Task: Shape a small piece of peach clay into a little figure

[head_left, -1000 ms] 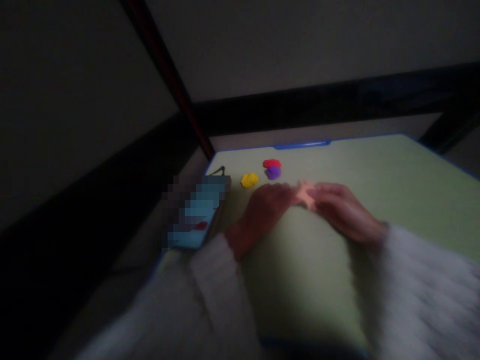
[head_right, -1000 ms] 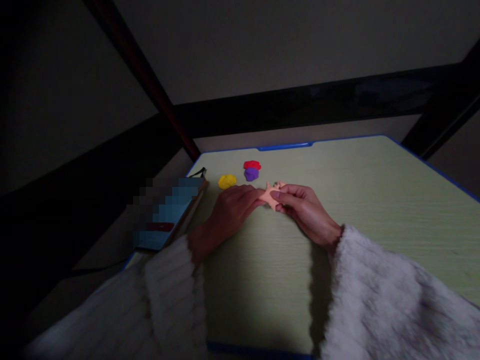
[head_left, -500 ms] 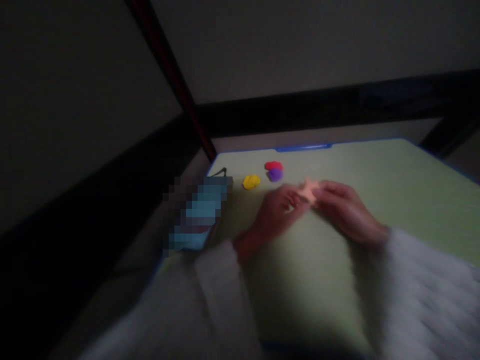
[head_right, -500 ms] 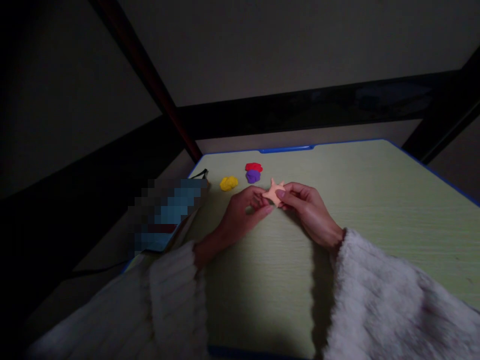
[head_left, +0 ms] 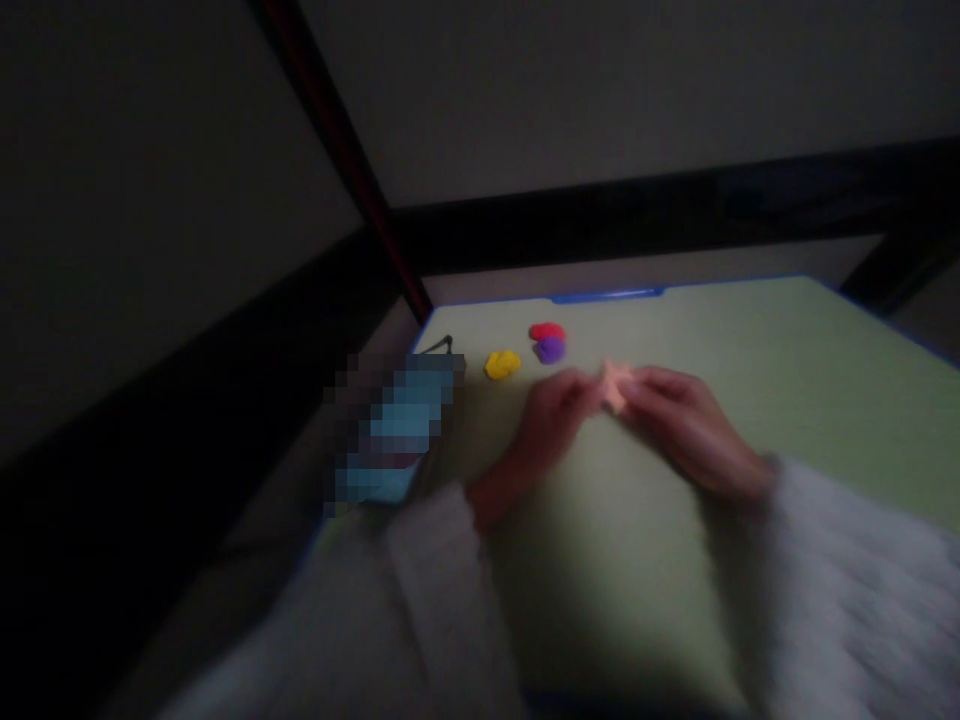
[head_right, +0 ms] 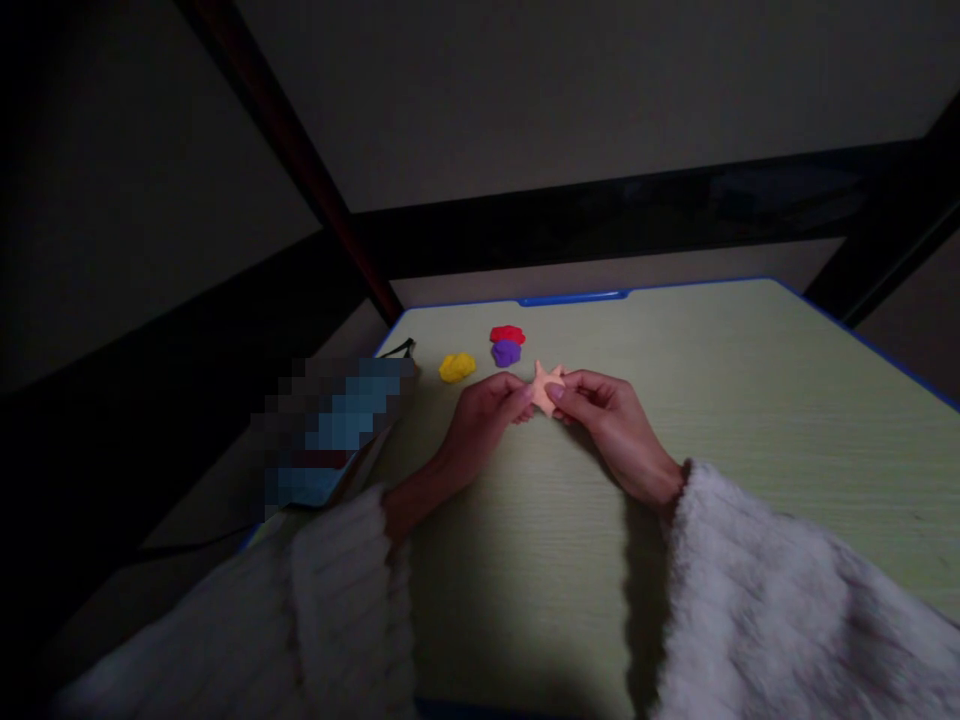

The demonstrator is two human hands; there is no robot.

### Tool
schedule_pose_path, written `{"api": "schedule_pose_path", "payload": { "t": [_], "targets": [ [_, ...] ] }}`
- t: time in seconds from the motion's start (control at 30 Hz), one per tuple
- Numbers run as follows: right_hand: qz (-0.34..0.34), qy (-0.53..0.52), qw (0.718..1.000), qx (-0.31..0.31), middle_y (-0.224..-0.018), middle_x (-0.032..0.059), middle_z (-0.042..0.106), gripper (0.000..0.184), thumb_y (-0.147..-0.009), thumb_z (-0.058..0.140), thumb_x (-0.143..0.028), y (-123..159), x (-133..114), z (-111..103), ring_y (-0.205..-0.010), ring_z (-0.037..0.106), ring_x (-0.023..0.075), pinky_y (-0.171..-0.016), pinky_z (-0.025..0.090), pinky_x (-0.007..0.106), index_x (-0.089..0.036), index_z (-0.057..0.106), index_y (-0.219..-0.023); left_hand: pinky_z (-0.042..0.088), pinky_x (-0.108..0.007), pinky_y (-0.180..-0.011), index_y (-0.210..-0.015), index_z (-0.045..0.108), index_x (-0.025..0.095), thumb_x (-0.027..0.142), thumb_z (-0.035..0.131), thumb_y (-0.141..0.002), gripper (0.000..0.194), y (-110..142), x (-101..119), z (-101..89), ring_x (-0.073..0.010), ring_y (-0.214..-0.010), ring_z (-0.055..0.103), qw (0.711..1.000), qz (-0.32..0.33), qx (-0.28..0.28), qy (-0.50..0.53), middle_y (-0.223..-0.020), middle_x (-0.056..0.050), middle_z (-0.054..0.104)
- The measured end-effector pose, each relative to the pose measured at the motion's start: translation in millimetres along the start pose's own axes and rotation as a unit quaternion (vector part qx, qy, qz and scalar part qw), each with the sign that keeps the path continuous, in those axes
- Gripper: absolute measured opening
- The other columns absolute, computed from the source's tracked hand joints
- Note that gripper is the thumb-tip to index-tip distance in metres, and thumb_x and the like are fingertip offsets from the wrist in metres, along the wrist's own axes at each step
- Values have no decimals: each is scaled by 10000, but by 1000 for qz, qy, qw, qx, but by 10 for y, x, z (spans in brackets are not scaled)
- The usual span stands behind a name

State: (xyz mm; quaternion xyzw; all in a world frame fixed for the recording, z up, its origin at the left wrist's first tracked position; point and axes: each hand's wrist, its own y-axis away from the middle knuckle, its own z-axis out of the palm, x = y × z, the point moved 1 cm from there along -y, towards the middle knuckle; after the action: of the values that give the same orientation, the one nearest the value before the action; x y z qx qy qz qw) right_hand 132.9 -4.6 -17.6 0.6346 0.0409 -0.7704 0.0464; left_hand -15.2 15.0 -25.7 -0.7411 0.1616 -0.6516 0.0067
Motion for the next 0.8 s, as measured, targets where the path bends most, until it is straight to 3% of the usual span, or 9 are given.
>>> {"api": "schedule_pose_path", "payload": {
  "t": [0.13,0.27,0.37,0.5,0.8],
  "targets": [
    [8,22,1000,-1,-705,7,627,245,-687,716,-411,4,-11,-16,-659,540,120,-623,393,250,-174,670,-728,389,-245,-584,-675,591,152,408,469,-796,309,-32,-26,-37,-107,-586,480,999,-14,37,22,-624,-5,560],
    [0,40,999,-15,-722,-2,626,233,-702,707,-407,7,-26,-18,-648,527,98,-598,381,224,-176,677,-722,393,-238,-598,-718,661,147,379,553,-754,258,-21,14,-45,-125,-634,520,999,-8,8,-31,-639,-11,601],
    [5,11,1000,-12,-685,-6,621,239,-690,710,-414,-3,-24,-25,-631,524,99,-596,386,227,-178,678,-704,395,-234,-606,-717,680,142,358,582,-730,237,-4,29,-34,-127,-649,529,998,-9,20,-51,-647,-9,618],
    [9,4,1000,-4,-693,-11,635,204,-657,743,-369,-9,-28,-32,-630,529,96,-598,384,225,-180,687,-711,392,-230,-598,-727,684,138,375,586,-724,256,7,-1,-19,-112,-629,504,999,-24,41,-14,-668,-8,619],
    [-17,51,999,-9,-723,-8,650,171,-639,754,-332,-8,-48,-19,-645,529,98,-613,386,228,-178,705,-694,376,-233,-587,-768,688,137,394,614,-709,274,24,-50,-13,-102,-614,481,998,-58,20,25,-669,-10,611]
  ]
}}
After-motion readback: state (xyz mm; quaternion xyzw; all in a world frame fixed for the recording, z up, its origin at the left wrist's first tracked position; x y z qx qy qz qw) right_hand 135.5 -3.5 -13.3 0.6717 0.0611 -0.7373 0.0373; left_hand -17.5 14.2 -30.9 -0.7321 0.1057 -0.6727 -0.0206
